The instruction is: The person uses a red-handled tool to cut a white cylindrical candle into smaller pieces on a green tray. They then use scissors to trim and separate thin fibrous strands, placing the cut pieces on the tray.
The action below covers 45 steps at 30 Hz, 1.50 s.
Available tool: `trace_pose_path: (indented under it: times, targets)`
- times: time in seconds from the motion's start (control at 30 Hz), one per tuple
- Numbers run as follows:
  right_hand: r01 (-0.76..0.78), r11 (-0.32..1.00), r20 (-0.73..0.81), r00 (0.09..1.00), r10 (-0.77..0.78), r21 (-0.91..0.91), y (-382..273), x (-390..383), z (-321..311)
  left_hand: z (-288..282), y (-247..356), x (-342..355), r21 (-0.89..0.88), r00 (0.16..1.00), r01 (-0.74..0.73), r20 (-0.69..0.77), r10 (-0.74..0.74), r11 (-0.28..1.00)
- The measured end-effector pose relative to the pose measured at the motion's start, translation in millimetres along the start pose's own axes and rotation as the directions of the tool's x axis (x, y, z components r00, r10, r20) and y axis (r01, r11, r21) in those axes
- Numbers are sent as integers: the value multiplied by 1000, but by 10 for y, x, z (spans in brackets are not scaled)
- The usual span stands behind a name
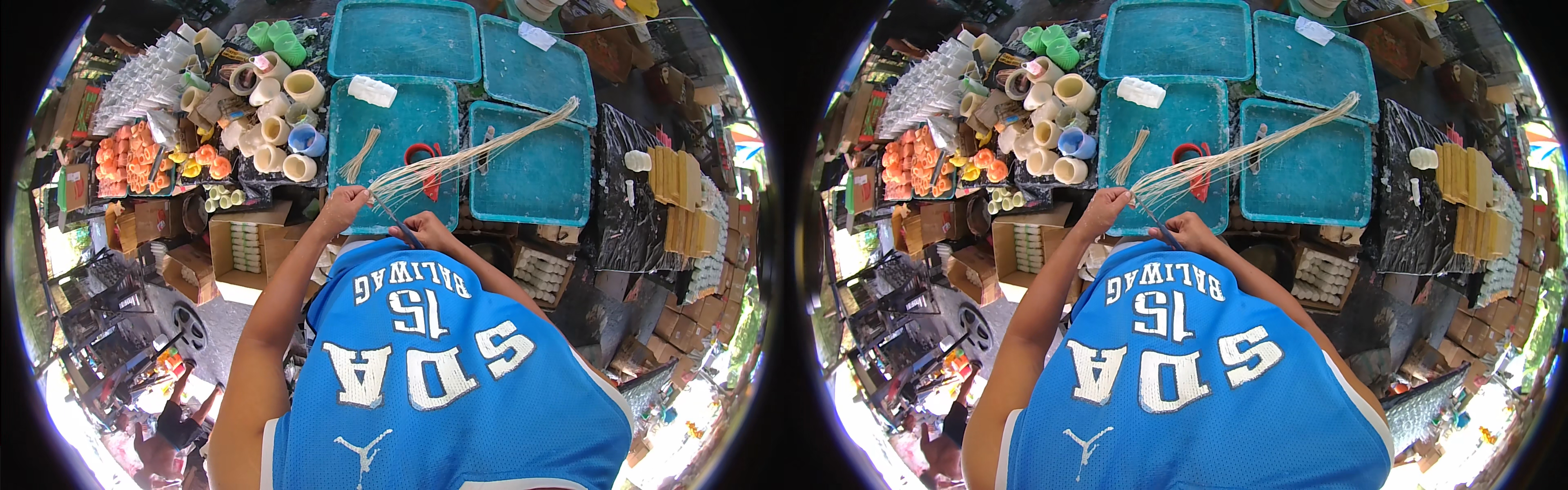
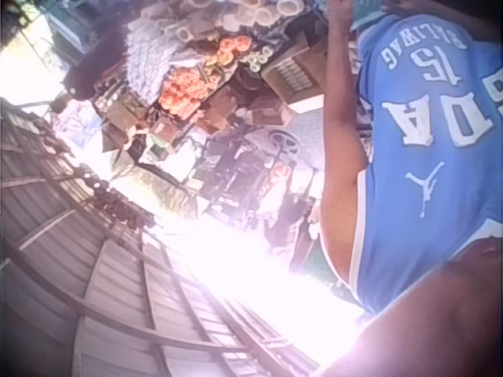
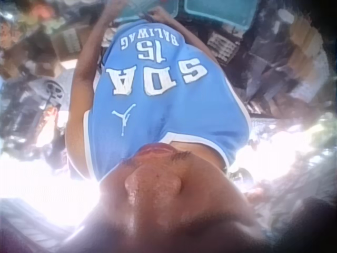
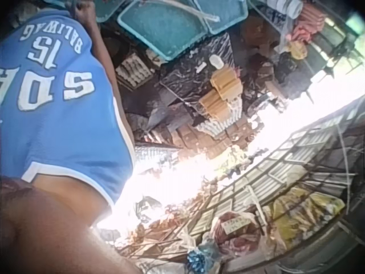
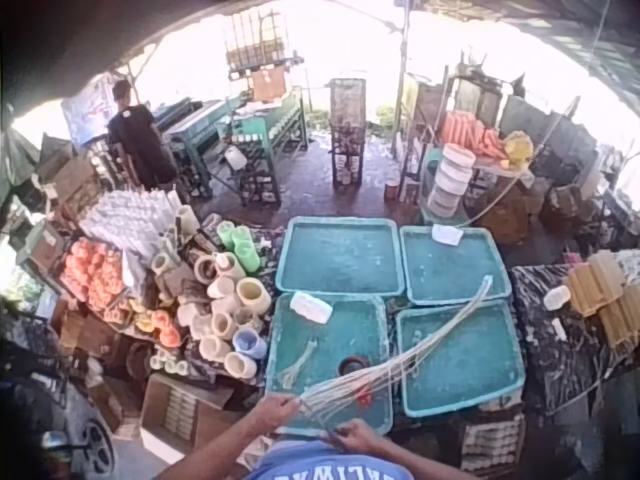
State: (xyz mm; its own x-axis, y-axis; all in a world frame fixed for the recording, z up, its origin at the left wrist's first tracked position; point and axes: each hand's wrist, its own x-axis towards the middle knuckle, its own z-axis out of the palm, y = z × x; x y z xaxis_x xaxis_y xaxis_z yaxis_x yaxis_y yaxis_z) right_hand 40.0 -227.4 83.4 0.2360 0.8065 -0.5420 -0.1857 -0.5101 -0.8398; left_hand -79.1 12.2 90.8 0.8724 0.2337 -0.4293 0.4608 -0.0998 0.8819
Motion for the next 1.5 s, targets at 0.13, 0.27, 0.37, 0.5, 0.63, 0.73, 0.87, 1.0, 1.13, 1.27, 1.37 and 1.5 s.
trace_pose_path:
  times: [0.13,0.27,0.37,0.5,0.63,0.73,0.87,1.0,1.13,1.27,1.37,1.5]
  targets:
    - [3,999,8,1000,-3,39,-60,-26,12,10,15,21,23,1000,-22,9,22,999]
    - [-53,986,52,998,45,161,-48,69,16,62,-88,49,28,999,-34,17,33,999]
    - [-48,992,34,998,45,118,-71,70,7,65,-77,30,35,998,-61,-23,61,998]
    - [-24,1000,3,1000,24,-19,14,18,-20,13,-68,10,61,998,-56,-38,59,997]
    - [-30,1000,25,999,30,-6,8,18,-34,17,-32,-1,68,999,-29,-27,31,997]
    - [-74,994,88,994,66,85,-79,31,-65,34,-58,7,98,999,-35,6,35,995]
    - [-122,991,99,988,116,58,-110,63,-78,87,-186,-21,95,999,-25,46,21,995]
    - [-78,997,58,995,79,-15,-80,53,-61,81,-52,-76,83,999,39,6,-39,996]
    - [-22,997,21,999,23,-72,33,48,-54,74,-68,-44,36,1000,12,-16,-11,999]
    - [-54,998,64,997,52,28,-22,-15,-65,104,-88,-11,24,1000,2,-17,-2,1000]
    - [-111,987,133,987,95,117,-26,37,-86,149,-125,-1,2,1000,-21,-13,21,1000]
    - [-140,982,129,984,124,124,-97,46,-107,203,-64,-52,43,1000,11,11,-11,999]
